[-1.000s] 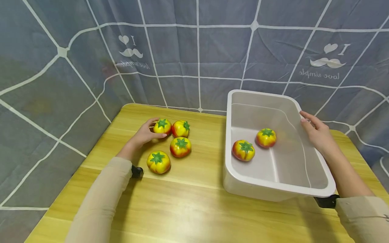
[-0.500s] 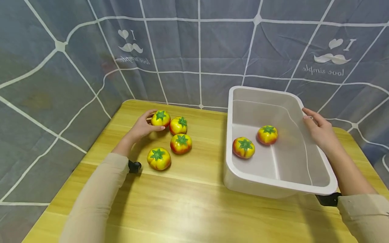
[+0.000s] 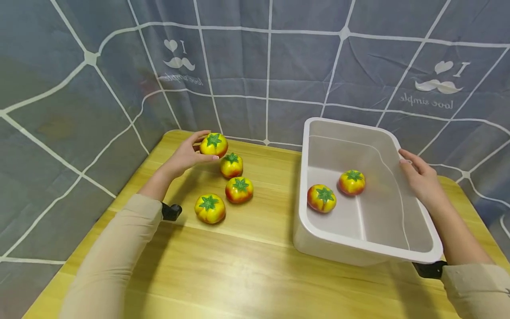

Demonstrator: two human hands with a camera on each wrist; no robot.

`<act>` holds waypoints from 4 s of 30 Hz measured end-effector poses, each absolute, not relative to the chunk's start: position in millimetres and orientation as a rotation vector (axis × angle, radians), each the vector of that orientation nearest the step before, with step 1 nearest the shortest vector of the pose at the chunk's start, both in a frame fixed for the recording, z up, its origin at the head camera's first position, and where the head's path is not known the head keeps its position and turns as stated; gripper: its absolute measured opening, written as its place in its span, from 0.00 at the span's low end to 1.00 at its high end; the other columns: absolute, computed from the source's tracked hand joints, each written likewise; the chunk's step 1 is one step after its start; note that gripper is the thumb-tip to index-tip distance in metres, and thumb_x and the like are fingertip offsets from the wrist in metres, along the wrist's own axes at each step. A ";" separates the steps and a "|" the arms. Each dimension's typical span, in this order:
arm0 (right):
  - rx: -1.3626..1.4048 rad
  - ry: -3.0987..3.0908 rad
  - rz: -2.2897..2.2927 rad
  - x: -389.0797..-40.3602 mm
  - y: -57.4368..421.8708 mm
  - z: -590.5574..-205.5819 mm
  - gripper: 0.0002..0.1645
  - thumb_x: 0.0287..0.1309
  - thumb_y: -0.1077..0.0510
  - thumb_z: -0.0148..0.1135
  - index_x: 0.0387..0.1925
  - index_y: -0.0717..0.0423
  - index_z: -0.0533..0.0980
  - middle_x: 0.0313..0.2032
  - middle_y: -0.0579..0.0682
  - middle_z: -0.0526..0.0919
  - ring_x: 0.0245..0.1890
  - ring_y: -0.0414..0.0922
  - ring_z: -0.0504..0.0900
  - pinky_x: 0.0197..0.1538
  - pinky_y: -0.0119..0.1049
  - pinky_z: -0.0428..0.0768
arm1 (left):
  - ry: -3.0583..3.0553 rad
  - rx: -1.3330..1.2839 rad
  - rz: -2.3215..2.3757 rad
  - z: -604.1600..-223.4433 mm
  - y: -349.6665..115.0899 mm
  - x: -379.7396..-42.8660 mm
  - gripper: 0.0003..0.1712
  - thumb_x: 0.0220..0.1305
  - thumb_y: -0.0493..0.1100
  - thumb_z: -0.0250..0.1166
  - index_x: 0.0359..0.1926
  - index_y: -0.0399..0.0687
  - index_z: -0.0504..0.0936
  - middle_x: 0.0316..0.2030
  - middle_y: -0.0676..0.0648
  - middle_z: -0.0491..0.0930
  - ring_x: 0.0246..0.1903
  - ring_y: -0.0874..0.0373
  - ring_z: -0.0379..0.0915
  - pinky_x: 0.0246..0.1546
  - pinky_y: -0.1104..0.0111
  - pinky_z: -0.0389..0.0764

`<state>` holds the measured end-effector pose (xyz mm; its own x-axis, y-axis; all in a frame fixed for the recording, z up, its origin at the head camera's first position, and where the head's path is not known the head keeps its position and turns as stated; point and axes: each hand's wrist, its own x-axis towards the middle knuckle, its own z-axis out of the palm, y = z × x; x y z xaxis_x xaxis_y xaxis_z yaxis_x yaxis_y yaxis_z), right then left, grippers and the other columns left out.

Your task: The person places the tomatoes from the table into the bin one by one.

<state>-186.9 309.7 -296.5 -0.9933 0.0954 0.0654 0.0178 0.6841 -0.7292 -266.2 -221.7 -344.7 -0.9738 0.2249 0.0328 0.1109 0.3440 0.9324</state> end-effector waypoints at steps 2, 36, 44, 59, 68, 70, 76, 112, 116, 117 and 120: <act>-0.092 -2.791 1.211 -185.1 311.3 -297.9 0.33 0.69 0.46 0.39 0.69 0.56 0.54 0.57 0.75 0.63 0.32 0.20 0.63 0.31 0.14 0.66 | 2.484 0.333 1.704 -338.7 -218.2 -264.9 0.45 0.52 0.37 0.71 0.68 0.46 0.58 0.63 0.39 0.59 0.58 0.41 0.60 0.58 0.52 0.66; -0.069 -2.765 1.234 -184.0 308.5 -297.2 0.32 0.70 0.47 0.38 0.69 0.60 0.53 0.58 0.75 0.63 0.32 0.21 0.63 0.31 0.14 0.66 | 2.432 0.712 1.522 -271.6 -138.0 -252.0 0.44 0.51 0.39 0.72 0.67 0.47 0.60 0.59 0.43 0.64 0.55 0.49 0.66 0.54 0.60 0.72; -0.073 -2.771 1.231 -184.1 308.2 -297.2 0.33 0.70 0.46 0.38 0.69 0.60 0.53 0.58 0.75 0.63 0.34 0.21 0.63 0.32 0.14 0.66 | 2.412 0.732 1.524 -268.7 -119.9 -256.9 0.44 0.51 0.40 0.72 0.67 0.47 0.60 0.59 0.43 0.64 0.55 0.50 0.67 0.54 0.62 0.72; -0.096 -2.791 1.226 -184.2 307.8 -294.6 0.33 0.70 0.46 0.38 0.69 0.59 0.53 0.60 0.75 0.62 0.34 0.22 0.63 0.32 0.14 0.66 | 2.346 0.839 1.541 -256.3 -72.8 -261.4 0.44 0.51 0.41 0.72 0.67 0.49 0.61 0.59 0.45 0.65 0.53 0.52 0.68 0.51 0.68 0.74; -0.085 -2.779 1.255 -183.9 308.3 -295.9 0.33 0.70 0.46 0.38 0.69 0.59 0.52 0.61 0.74 0.61 0.36 0.23 0.63 0.33 0.14 0.66 | 2.280 0.901 1.559 -261.5 -46.6 -259.1 0.43 0.50 0.40 0.72 0.66 0.48 0.62 0.57 0.45 0.68 0.52 0.53 0.68 0.50 0.71 0.73; -0.087 -2.778 1.250 -184.1 308.3 -295.8 0.33 0.70 0.46 0.38 0.69 0.59 0.52 0.61 0.74 0.61 0.36 0.24 0.64 0.33 0.14 0.66 | 2.272 0.914 1.571 -262.2 -42.7 -259.3 0.44 0.50 0.39 0.72 0.66 0.47 0.62 0.57 0.44 0.68 0.52 0.53 0.69 0.50 0.71 0.73; -0.101 -2.791 1.234 -184.6 309.6 -295.7 0.33 0.70 0.45 0.38 0.69 0.58 0.53 0.61 0.73 0.61 0.42 0.34 0.70 0.34 0.16 0.66 | 2.251 0.939 1.591 -263.5 -30.1 -259.5 0.43 0.50 0.39 0.72 0.66 0.47 0.62 0.56 0.43 0.68 0.51 0.53 0.69 0.49 0.71 0.74; -0.074 -2.764 1.283 -194.7 316.7 -296.0 0.34 0.69 0.45 0.39 0.69 0.58 0.53 0.60 0.74 0.62 0.36 0.23 0.63 0.34 0.14 0.65 | 2.279 1.016 1.504 -267.7 41.9 -265.6 0.44 0.50 0.41 0.72 0.66 0.43 0.62 0.58 0.45 0.70 0.50 0.56 0.69 0.47 0.79 0.72; -0.073 -2.754 1.275 -193.4 317.1 -295.4 0.33 0.69 0.46 0.39 0.69 0.59 0.54 0.58 0.74 0.63 0.35 0.22 0.63 0.34 0.14 0.65 | 2.256 1.022 1.534 -267.5 42.1 -263.2 0.44 0.50 0.40 0.73 0.66 0.44 0.62 0.58 0.45 0.69 0.51 0.56 0.69 0.47 0.78 0.72; -0.071 -2.752 1.274 -193.1 317.0 -295.3 0.33 0.69 0.46 0.39 0.69 0.59 0.54 0.58 0.74 0.63 0.34 0.22 0.63 0.34 0.14 0.65 | 2.257 1.020 1.535 -267.6 41.9 -262.9 0.44 0.49 0.40 0.73 0.66 0.44 0.61 0.58 0.45 0.69 0.51 0.56 0.69 0.48 0.78 0.72; -0.072 -2.754 1.275 -192.6 316.4 -295.1 0.33 0.69 0.45 0.40 0.69 0.58 0.54 0.59 0.74 0.63 0.35 0.22 0.63 0.34 0.14 0.65 | 2.255 1.036 1.556 -268.2 41.0 -261.7 0.44 0.49 0.38 0.72 0.66 0.43 0.62 0.57 0.44 0.70 0.50 0.56 0.69 0.48 0.78 0.72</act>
